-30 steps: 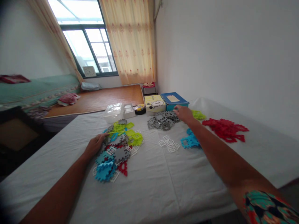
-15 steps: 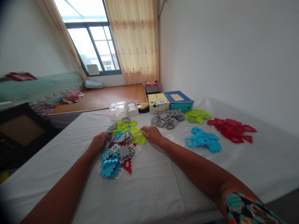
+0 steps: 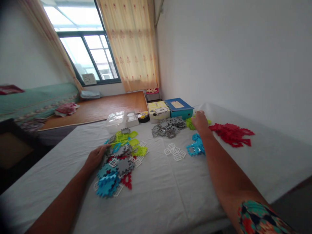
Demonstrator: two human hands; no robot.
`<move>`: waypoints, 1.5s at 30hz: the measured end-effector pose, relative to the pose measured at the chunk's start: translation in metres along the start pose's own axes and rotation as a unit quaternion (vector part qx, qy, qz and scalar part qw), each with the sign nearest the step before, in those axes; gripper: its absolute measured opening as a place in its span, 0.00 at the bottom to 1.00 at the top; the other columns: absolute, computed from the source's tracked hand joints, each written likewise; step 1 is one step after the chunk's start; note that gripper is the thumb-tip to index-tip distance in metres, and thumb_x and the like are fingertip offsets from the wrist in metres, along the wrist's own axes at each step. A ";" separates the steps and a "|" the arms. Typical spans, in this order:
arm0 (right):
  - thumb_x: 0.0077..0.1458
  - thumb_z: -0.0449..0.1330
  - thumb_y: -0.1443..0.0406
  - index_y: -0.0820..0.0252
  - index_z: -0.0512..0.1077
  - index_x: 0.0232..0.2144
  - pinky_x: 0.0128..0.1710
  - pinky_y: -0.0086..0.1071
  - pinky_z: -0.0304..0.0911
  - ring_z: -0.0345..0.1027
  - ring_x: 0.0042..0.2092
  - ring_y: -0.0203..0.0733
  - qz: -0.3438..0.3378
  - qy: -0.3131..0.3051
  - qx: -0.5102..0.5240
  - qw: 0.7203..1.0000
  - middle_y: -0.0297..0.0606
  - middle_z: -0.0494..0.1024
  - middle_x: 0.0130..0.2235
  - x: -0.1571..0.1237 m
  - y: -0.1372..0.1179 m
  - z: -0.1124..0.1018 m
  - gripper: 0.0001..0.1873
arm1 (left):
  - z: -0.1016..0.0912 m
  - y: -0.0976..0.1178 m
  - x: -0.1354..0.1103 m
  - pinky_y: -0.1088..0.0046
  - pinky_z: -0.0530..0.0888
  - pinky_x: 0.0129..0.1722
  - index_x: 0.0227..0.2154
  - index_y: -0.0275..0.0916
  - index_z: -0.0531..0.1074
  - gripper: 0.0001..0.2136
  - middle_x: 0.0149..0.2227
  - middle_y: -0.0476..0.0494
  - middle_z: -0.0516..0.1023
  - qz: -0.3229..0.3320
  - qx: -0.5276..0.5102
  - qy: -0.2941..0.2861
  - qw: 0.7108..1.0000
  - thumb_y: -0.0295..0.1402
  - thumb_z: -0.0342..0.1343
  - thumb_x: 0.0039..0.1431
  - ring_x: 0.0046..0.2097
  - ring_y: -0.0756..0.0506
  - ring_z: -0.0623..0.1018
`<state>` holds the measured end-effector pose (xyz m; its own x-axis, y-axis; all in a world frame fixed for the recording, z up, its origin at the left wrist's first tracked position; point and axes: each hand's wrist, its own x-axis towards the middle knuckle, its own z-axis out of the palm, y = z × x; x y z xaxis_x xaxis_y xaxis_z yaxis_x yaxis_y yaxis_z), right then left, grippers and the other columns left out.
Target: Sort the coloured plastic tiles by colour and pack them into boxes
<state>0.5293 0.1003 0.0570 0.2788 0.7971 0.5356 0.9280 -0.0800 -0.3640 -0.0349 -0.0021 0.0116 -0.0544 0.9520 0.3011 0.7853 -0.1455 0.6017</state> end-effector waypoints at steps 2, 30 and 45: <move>0.55 0.56 0.66 0.67 0.67 0.53 0.51 0.40 0.60 0.67 0.51 0.51 -0.085 -0.006 0.050 0.995 0.56 0.70 0.53 -0.013 -0.039 -0.004 0.23 | 0.000 0.002 -0.001 0.63 0.67 0.55 0.41 0.38 0.77 0.32 0.48 0.39 0.78 0.002 0.000 0.002 1.000 0.57 0.37 0.57 0.52 0.39 0.75; 0.54 0.60 0.62 0.63 0.70 0.47 0.46 0.39 0.62 0.66 0.48 0.51 -0.076 -0.058 -0.035 0.995 0.53 0.72 0.49 -0.014 -0.027 -0.006 0.18 | 0.000 0.001 -0.002 0.63 0.68 0.55 0.39 0.41 0.78 0.29 0.48 0.43 0.79 0.007 -0.004 -0.001 1.000 0.56 0.39 0.57 0.51 0.40 0.75; 0.55 0.62 0.61 0.61 0.68 0.55 0.54 0.41 0.60 0.64 0.54 0.48 -0.460 -0.286 0.216 0.812 0.47 0.73 0.53 -0.164 -0.196 0.045 0.25 | 0.000 0.004 -0.005 0.65 0.68 0.53 0.41 0.38 0.77 0.31 0.47 0.40 0.79 0.006 -0.008 0.001 1.000 0.57 0.38 0.57 0.50 0.40 0.76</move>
<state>0.2910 0.0122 0.0066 -0.7584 0.5586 0.3358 0.4706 0.8258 -0.3108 -0.0312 -0.0075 0.0124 -0.0463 0.9500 0.3087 0.7759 -0.1604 0.6102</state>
